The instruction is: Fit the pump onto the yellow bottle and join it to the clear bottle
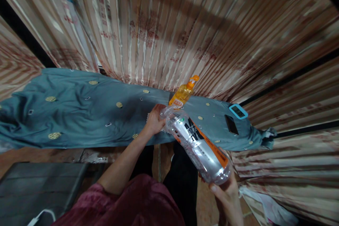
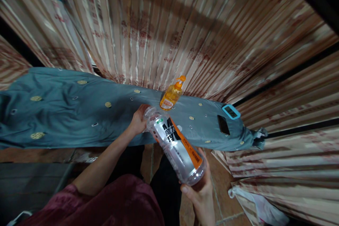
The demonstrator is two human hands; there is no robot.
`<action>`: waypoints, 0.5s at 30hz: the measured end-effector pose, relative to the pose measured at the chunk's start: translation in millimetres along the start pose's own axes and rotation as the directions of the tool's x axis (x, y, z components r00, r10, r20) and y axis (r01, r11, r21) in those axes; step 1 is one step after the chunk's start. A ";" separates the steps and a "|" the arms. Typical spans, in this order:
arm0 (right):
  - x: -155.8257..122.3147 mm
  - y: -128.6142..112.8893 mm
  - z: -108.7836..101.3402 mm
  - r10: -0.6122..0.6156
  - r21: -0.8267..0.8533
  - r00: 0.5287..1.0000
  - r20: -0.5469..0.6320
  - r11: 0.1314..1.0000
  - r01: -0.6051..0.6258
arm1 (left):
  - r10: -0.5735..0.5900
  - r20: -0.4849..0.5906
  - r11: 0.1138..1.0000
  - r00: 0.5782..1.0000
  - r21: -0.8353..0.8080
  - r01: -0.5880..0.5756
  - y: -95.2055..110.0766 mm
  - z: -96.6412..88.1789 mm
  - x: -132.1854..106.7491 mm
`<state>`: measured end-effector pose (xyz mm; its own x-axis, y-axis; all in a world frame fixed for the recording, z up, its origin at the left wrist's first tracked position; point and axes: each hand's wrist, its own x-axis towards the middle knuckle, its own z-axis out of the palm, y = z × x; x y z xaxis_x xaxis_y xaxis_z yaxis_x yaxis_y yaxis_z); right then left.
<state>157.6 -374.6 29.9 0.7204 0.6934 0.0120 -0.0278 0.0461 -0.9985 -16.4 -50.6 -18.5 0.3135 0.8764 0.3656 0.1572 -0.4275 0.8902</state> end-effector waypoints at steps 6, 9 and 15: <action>2.4 5.4 -1.9 -0.038 -0.037 0.999 -0.032 0.999 0.036 | -0.023 0.019 1.000 1.000 0.011 0.023 0.2 -0.3 0.4; 1.5 5.1 -1.5 -0.033 -0.026 0.999 -0.033 0.999 0.032 | -0.028 0.017 1.000 0.999 0.014 0.027 -0.2 -0.1 0.3; 0.7 3.3 -1.9 -0.019 -0.046 1.000 -0.023 0.999 0.017 | -0.020 0.016 1.000 1.000 -0.004 0.020 -1.8 -0.1 0.0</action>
<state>159.3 -375.4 26.5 0.7368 0.6754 0.0292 0.0166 0.0252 -0.9995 -16.8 -49.8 -20.0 0.3252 0.8810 0.3437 0.1595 -0.4094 0.8983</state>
